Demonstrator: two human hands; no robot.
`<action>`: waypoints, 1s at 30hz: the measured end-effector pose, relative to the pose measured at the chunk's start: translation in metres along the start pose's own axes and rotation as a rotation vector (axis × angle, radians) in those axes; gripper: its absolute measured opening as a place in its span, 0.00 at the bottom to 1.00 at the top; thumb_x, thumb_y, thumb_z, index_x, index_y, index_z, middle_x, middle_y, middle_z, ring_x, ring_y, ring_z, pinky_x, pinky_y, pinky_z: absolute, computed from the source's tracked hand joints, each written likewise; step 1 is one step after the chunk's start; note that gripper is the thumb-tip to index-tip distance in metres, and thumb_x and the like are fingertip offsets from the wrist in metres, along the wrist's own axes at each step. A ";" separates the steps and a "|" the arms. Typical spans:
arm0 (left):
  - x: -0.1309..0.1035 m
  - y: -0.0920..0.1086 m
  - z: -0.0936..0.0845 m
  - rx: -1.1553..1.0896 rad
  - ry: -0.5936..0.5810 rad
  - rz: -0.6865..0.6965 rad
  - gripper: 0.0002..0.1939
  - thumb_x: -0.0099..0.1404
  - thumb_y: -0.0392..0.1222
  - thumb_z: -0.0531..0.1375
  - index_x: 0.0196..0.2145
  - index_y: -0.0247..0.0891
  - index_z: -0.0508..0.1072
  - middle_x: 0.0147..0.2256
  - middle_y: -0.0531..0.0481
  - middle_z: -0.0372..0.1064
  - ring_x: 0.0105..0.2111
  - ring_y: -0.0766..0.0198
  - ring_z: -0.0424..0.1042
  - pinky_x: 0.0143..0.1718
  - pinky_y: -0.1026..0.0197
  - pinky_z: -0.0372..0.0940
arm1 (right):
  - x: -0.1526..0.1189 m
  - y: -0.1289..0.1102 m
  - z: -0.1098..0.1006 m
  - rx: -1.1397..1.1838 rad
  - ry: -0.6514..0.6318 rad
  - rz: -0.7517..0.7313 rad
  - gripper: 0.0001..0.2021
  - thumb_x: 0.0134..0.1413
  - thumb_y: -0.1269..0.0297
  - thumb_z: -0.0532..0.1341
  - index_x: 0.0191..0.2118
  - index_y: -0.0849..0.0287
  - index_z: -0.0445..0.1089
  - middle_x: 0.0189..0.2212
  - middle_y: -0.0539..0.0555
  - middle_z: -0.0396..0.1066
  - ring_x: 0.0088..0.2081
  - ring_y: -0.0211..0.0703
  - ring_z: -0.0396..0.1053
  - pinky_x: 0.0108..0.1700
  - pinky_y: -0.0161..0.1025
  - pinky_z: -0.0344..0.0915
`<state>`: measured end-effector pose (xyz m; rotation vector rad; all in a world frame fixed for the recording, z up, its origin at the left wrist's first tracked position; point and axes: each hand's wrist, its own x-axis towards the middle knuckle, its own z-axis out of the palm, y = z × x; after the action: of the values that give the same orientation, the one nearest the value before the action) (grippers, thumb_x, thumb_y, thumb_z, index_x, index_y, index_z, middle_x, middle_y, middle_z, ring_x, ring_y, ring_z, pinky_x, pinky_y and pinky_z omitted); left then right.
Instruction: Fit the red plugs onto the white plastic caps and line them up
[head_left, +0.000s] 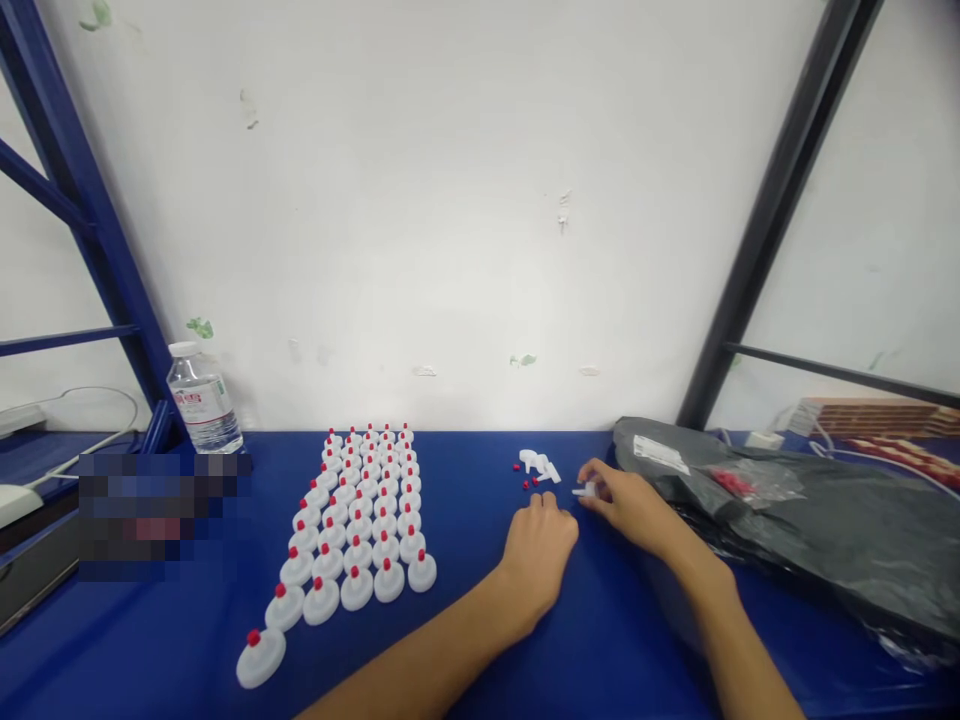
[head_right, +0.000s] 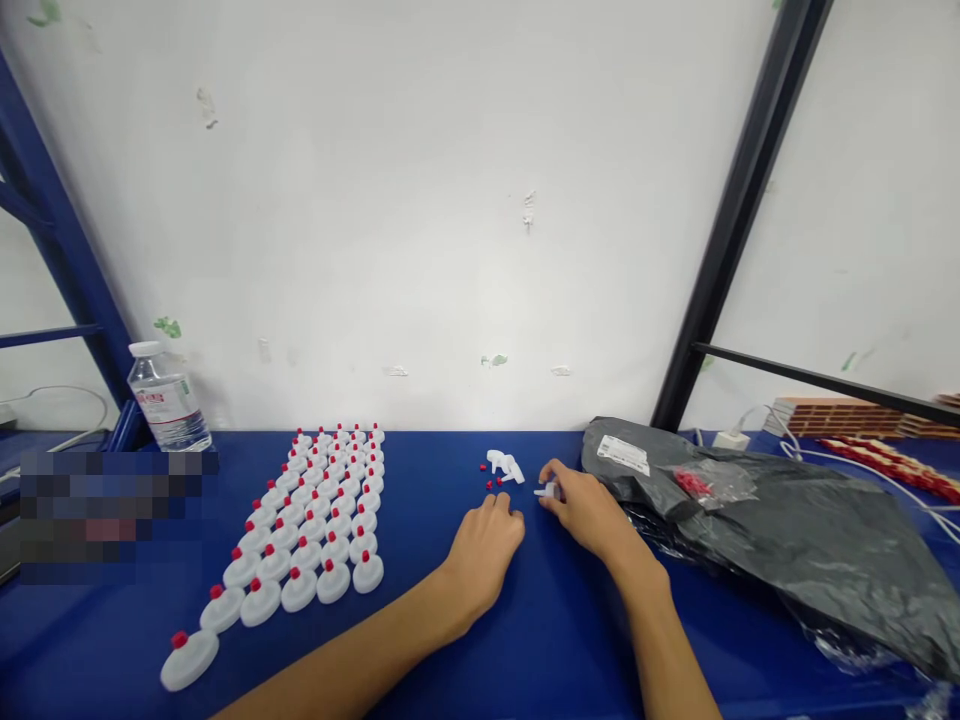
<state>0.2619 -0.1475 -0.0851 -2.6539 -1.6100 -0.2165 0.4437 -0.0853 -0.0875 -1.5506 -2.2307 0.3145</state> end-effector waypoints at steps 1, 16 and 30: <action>-0.002 -0.005 0.001 -0.059 0.025 -0.010 0.13 0.62 0.24 0.58 0.44 0.29 0.76 0.45 0.37 0.72 0.44 0.50 0.74 0.41 0.54 0.72 | -0.004 0.000 -0.001 0.079 -0.005 0.012 0.11 0.55 0.61 0.61 0.45 0.55 0.68 0.36 0.54 0.77 0.36 0.48 0.75 0.40 0.40 0.66; 0.021 -0.025 0.017 -1.302 0.450 -0.102 0.07 0.57 0.33 0.67 0.35 0.35 0.82 0.32 0.46 0.79 0.32 0.61 0.78 0.38 0.61 0.72 | -0.037 -0.035 -0.029 0.549 0.021 0.028 0.24 0.54 0.48 0.65 0.52 0.57 0.75 0.40 0.57 0.81 0.44 0.55 0.78 0.49 0.45 0.71; 0.012 -0.015 0.000 -1.548 0.496 -0.045 0.04 0.55 0.36 0.69 0.31 0.35 0.83 0.26 0.48 0.77 0.26 0.64 0.74 0.31 0.63 0.70 | -0.046 -0.040 -0.041 0.687 0.024 0.056 0.25 0.49 0.49 0.70 0.51 0.56 0.78 0.45 0.58 0.80 0.49 0.59 0.76 0.55 0.50 0.71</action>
<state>0.2537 -0.1297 -0.0840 -2.6525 -1.4926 -2.7642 0.4421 -0.1440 -0.0440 -1.2183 -1.7753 0.9539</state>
